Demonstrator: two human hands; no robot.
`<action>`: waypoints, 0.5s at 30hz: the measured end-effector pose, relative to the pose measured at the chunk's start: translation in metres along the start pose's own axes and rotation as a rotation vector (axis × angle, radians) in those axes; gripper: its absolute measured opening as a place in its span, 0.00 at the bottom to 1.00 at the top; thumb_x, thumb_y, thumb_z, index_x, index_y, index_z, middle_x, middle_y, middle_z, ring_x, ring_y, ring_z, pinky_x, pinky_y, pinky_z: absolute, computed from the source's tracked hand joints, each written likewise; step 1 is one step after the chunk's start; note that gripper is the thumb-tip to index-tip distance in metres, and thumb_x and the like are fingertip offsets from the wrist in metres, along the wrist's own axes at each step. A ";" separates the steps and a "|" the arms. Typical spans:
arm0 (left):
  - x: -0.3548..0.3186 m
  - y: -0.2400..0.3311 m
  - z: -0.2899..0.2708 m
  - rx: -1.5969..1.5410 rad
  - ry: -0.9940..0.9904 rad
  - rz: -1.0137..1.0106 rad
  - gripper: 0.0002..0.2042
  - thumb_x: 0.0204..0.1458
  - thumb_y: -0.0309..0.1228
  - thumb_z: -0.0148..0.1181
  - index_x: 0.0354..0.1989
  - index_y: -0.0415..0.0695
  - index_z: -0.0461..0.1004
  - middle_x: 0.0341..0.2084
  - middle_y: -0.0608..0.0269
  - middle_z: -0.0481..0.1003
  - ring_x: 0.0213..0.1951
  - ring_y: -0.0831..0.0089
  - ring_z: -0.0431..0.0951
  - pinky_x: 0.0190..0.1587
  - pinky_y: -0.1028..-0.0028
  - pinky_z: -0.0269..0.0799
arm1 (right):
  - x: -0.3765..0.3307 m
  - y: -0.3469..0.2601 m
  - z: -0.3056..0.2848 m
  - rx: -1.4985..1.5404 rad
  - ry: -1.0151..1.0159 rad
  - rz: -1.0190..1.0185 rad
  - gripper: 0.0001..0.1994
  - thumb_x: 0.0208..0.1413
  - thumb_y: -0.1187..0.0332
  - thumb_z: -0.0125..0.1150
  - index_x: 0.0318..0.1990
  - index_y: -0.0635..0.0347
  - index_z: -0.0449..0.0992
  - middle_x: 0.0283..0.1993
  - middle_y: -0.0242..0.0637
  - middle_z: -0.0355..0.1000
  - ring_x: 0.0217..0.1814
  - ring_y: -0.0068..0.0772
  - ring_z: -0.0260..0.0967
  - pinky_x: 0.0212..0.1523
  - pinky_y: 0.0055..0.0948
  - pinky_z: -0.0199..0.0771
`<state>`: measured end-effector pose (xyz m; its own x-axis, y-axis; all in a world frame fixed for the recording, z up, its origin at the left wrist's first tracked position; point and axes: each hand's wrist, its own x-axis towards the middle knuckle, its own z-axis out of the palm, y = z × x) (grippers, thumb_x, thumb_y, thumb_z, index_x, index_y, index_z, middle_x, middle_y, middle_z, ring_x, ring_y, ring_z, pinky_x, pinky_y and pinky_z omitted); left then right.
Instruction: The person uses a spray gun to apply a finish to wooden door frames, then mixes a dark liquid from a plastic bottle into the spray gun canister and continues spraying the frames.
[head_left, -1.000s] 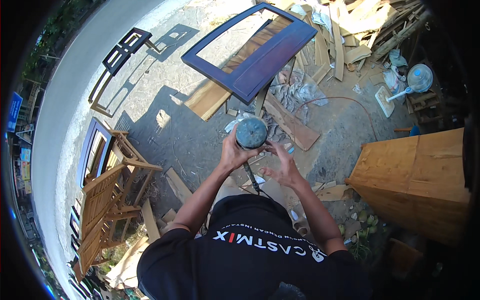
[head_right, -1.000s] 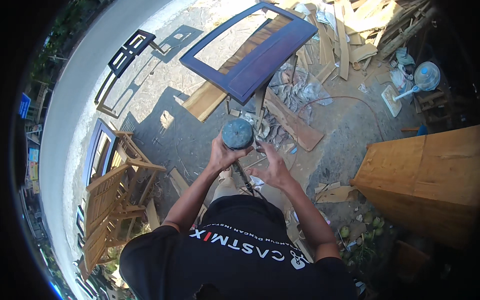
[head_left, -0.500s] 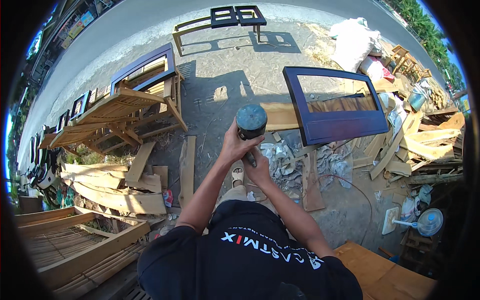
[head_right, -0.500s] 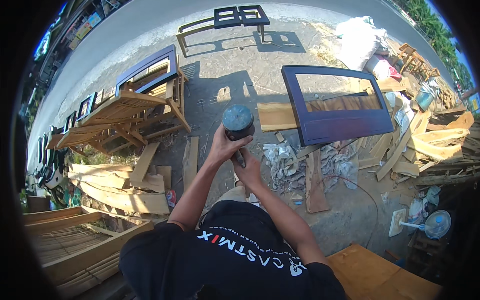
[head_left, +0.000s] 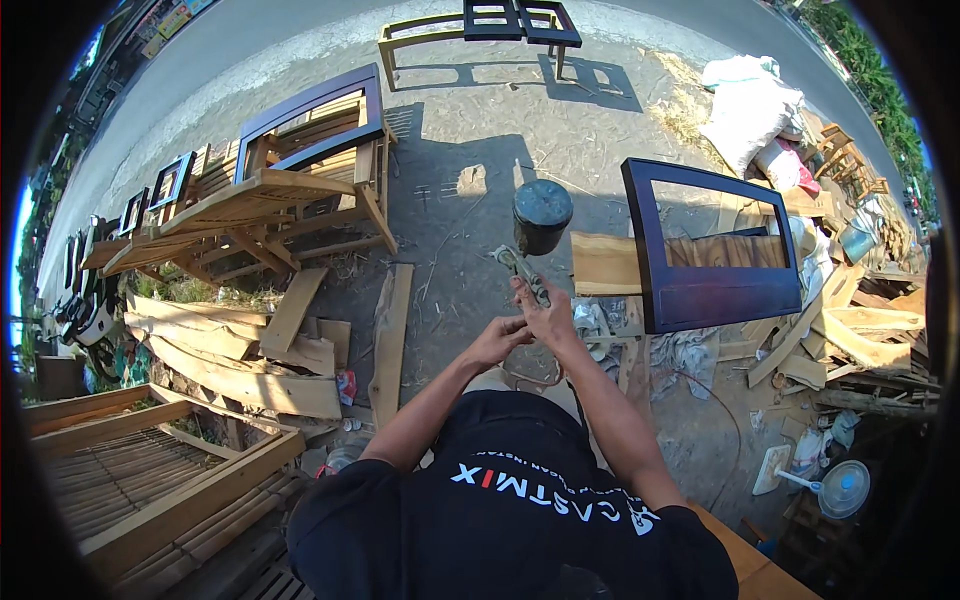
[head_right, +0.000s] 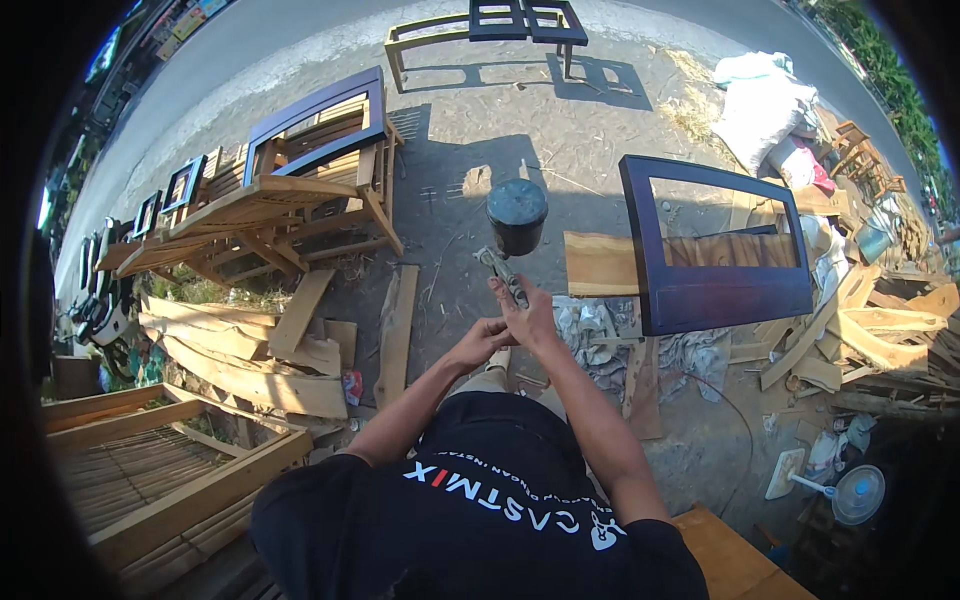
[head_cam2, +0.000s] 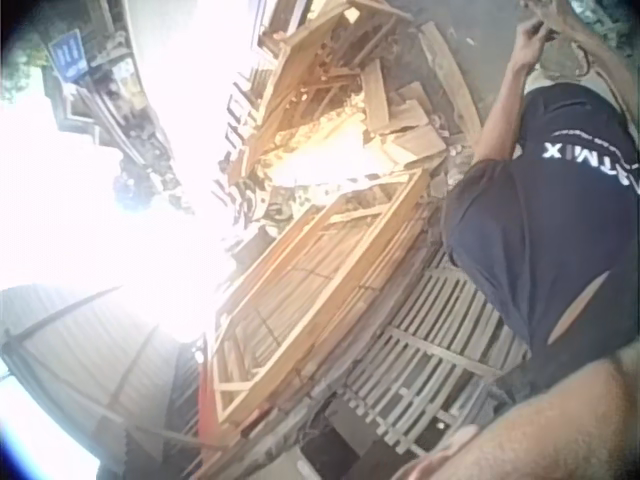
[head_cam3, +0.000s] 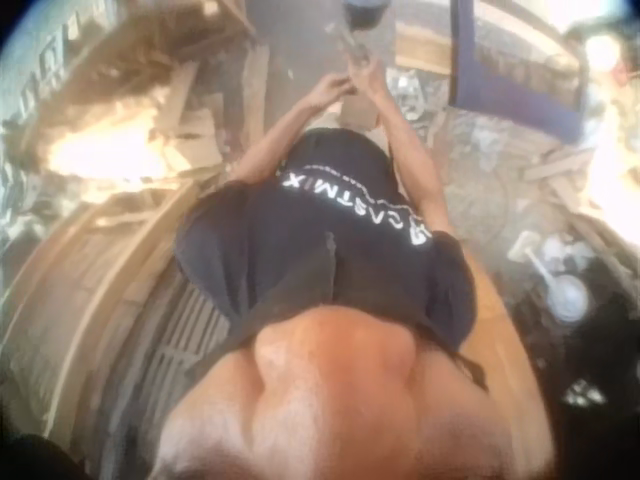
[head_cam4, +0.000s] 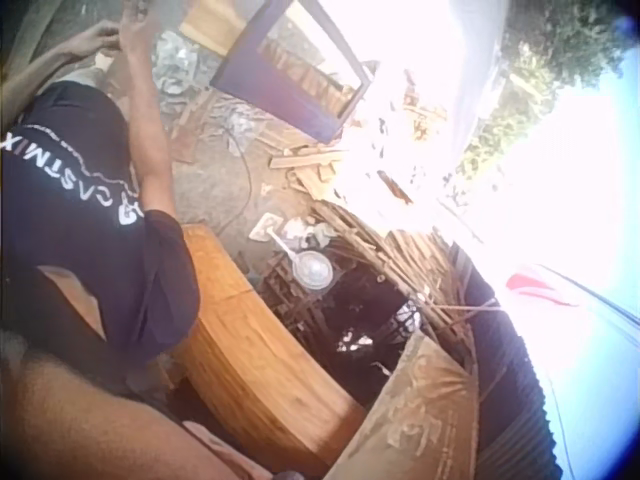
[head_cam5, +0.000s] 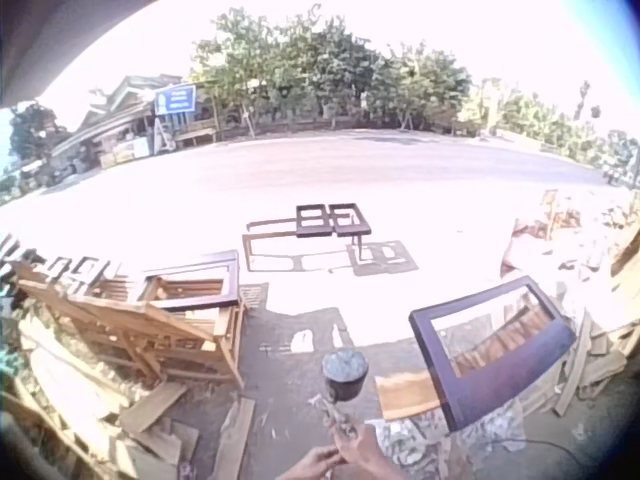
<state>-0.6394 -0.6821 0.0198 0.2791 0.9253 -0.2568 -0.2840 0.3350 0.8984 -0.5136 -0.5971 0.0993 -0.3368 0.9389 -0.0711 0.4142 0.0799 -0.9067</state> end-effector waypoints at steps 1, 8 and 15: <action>0.002 -0.001 0.002 -0.017 -0.017 -0.002 0.14 0.69 0.32 0.56 0.55 0.36 0.78 0.47 0.61 0.81 0.53 0.73 0.79 0.62 0.66 0.73 | 0.001 -0.006 -0.005 -0.002 -0.015 0.024 0.28 0.62 0.42 0.64 0.43 0.67 0.81 0.27 0.36 0.77 0.31 0.25 0.73 0.35 0.33 0.73; 0.011 -0.014 0.010 0.005 -0.046 0.024 0.14 0.68 0.35 0.59 0.53 0.38 0.81 0.44 0.63 0.83 0.48 0.76 0.80 0.55 0.69 0.76 | 0.002 -0.005 -0.016 0.046 -0.126 -0.013 0.27 0.62 0.44 0.64 0.44 0.66 0.81 0.26 0.38 0.77 0.29 0.28 0.75 0.34 0.35 0.74; -0.001 -0.022 0.053 0.038 0.169 0.080 0.13 0.66 0.33 0.61 0.52 0.36 0.81 0.44 0.62 0.83 0.49 0.77 0.79 0.56 0.70 0.75 | -0.010 0.001 -0.041 0.146 -0.289 -0.016 0.28 0.61 0.42 0.66 0.45 0.65 0.82 0.26 0.34 0.76 0.29 0.24 0.72 0.34 0.31 0.73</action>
<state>-0.5841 -0.6996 0.0188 0.0979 0.9666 -0.2369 -0.2631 0.2547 0.9305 -0.4756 -0.5929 0.1161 -0.5770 0.8024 -0.1521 0.2880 0.0256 -0.9573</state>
